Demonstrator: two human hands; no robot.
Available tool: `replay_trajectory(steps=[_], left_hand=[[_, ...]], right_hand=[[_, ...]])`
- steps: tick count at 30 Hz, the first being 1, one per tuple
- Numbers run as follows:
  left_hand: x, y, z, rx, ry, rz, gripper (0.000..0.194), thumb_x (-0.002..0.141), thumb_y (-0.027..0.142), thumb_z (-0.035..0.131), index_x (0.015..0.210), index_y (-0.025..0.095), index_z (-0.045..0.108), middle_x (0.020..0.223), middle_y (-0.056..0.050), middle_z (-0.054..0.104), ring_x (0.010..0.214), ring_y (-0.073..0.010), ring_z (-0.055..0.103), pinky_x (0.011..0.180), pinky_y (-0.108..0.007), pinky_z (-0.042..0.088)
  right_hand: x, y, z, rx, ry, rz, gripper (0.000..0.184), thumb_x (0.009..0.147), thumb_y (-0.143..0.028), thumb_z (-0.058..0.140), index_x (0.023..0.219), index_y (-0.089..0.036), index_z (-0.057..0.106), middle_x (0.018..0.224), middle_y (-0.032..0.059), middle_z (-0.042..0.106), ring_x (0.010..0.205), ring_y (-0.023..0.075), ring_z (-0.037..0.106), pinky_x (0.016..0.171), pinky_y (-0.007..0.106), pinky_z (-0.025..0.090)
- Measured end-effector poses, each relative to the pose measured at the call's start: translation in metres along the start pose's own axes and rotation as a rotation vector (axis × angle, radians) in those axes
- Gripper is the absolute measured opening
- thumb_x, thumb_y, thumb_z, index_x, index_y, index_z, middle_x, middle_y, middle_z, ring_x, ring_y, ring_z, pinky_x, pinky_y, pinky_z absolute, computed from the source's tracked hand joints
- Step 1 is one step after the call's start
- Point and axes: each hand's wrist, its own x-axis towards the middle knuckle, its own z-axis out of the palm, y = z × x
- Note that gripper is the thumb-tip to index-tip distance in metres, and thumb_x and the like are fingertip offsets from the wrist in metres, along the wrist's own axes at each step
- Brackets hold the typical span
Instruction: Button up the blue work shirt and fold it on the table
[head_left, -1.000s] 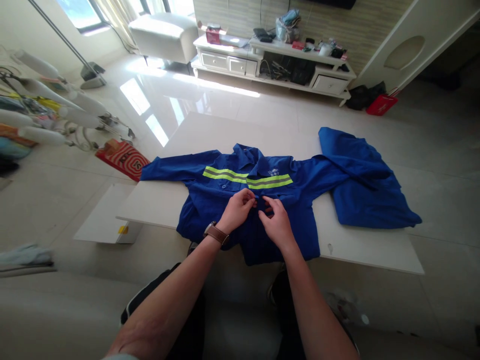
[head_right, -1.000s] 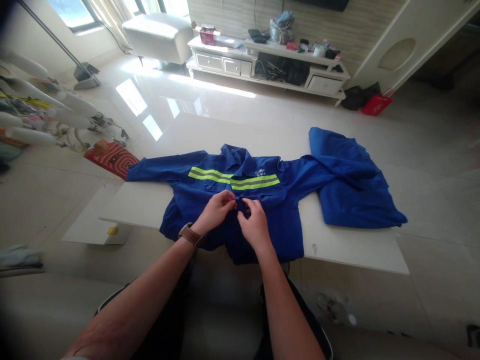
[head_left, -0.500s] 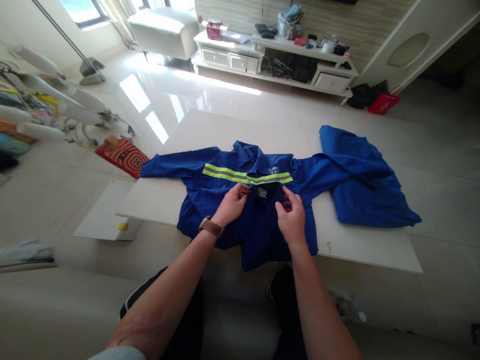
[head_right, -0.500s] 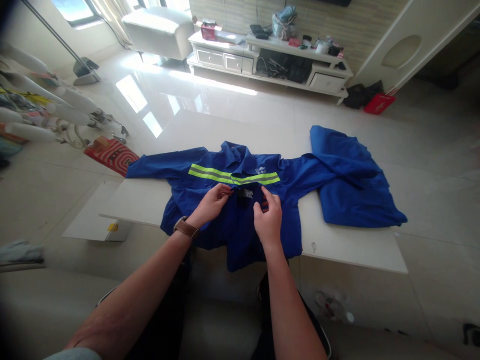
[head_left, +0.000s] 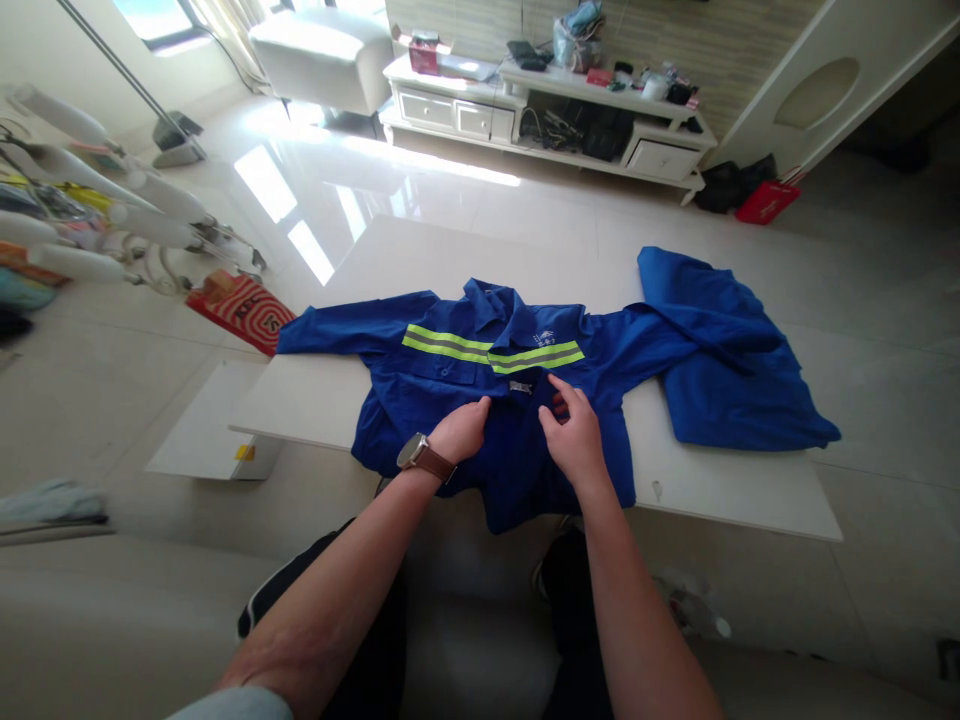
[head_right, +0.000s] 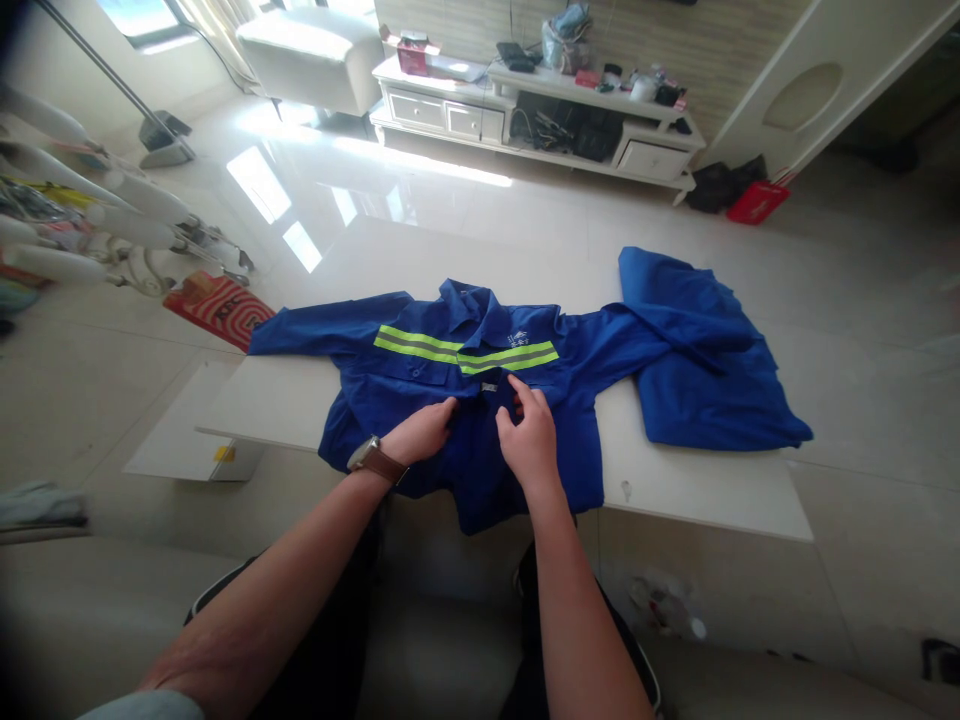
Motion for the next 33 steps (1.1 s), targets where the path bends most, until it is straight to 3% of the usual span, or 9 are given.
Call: replay_trajectory(steps=[3, 5, 9, 12, 17, 20, 23, 27, 33], left_hand=[[-0.007, -0.009, 0.012, 0.130, -0.119, 0.046, 0.050, 0.080, -0.003, 0.052, 0.123, 0.017, 0.067, 0.126, -0.019, 0.071, 0.120, -0.0322, 0.067, 0.104, -0.043, 0.050], [-0.010, -0.013, 0.018, 0.135, -0.134, 0.038, 0.053, 0.079, -0.003, 0.053, 0.126, 0.019, 0.067, 0.138, -0.018, 0.066, 0.130, -0.0329, 0.062, 0.107, -0.044, 0.049], [-0.007, -0.017, 0.022, 0.140, -0.158, 0.010, 0.062, 0.078, -0.004, 0.056, 0.134, 0.022, 0.064, 0.156, -0.016, 0.052, 0.144, -0.0343, 0.050, 0.112, -0.047, 0.047], [0.000, -0.013, 0.017, 0.156, -0.168, 0.001, 0.063, 0.080, -0.005, 0.056, 0.136, 0.023, 0.062, 0.157, -0.016, 0.051, 0.147, -0.0358, 0.046, 0.111, -0.051, 0.047], [0.011, 0.002, 0.006, 0.263, -0.139, -0.015, 0.041, 0.086, 0.001, 0.055, 0.119, 0.021, 0.067, 0.137, -0.018, 0.063, 0.136, -0.0373, 0.052, 0.102, -0.054, 0.051], [0.013, 0.010, 0.003, 0.345, -0.141, -0.016, 0.032, 0.090, 0.009, 0.055, 0.117, 0.020, 0.068, 0.124, -0.019, 0.065, 0.121, -0.0383, 0.057, 0.093, -0.051, 0.053], [0.013, 0.015, 0.003, 0.362, -0.133, -0.001, 0.036, 0.090, 0.011, 0.056, 0.122, 0.022, 0.068, 0.122, -0.018, 0.063, 0.117, -0.0373, 0.056, 0.091, -0.049, 0.053], [0.013, 0.020, 0.006, 0.377, -0.190, 0.050, 0.029, 0.093, 0.012, 0.053, 0.112, 0.023, 0.072, 0.122, -0.014, 0.061, 0.116, -0.0321, 0.057, 0.091, -0.044, 0.052], [0.014, 0.025, 0.013, 0.379, -0.228, 0.082, 0.019, 0.095, 0.015, 0.054, 0.101, 0.019, 0.073, 0.116, -0.011, 0.066, 0.107, -0.0258, 0.065, 0.088, -0.036, 0.051]], right_hand=[[-0.002, 0.001, -0.001, -0.100, -0.155, 0.046, 0.040, 0.087, -0.031, 0.057, 0.125, -0.024, 0.071, 0.087, 0.0032, 0.066, 0.079, 0.0193, 0.061, 0.077, 0.033, 0.050], [-0.005, 0.002, -0.001, -0.184, -0.298, 0.089, 0.026, 0.088, -0.030, 0.058, 0.109, -0.026, 0.072, 0.082, 0.0016, 0.068, 0.076, 0.0190, 0.062, 0.070, 0.031, 0.045], [-0.013, 0.003, 0.003, -0.321, -0.508, 0.010, 0.010, 0.088, -0.025, 0.060, 0.092, -0.025, 0.070, 0.090, 0.0023, 0.072, 0.080, 0.0186, 0.063, 0.069, 0.030, 0.040], [-0.017, -0.001, 0.011, -0.289, -0.538, -0.068, 0.011, 0.090, -0.022, 0.060, 0.093, -0.023, 0.070, 0.098, 0.0035, 0.072, 0.089, 0.0179, 0.064, 0.076, 0.029, 0.044], [-0.021, -0.004, 0.024, -0.372, -0.628, -0.122, 0.021, 0.093, -0.023, 0.058, 0.107, -0.019, 0.073, 0.111, 0.0097, 0.071, 0.108, 0.0234, 0.062, 0.093, 0.035, 0.048], [-0.023, 0.000, 0.023, -0.563, -0.663, -0.071, 0.027, 0.095, -0.026, 0.056, 0.112, -0.017, 0.074, 0.121, 0.0154, 0.068, 0.117, 0.0314, 0.058, 0.094, 0.044, 0.049], [-0.023, 0.003, 0.017, -0.627, -0.640, -0.005, 0.030, 0.097, -0.031, 0.054, 0.114, -0.017, 0.074, 0.128, 0.0170, 0.065, 0.121, 0.0348, 0.056, 0.094, 0.047, 0.049], [-0.020, 0.002, 0.014, -0.671, -0.623, 0.050, 0.034, 0.098, -0.036, 0.053, 0.115, -0.015, 0.073, 0.128, 0.0179, 0.063, 0.122, 0.0343, 0.055, 0.095, 0.045, 0.048], [-0.021, 0.000, 0.025, -0.522, -0.713, -0.068, 0.031, 0.098, -0.026, 0.052, 0.120, -0.014, 0.069, 0.122, 0.0136, 0.068, 0.114, 0.0260, 0.063, 0.096, 0.035, 0.047]])
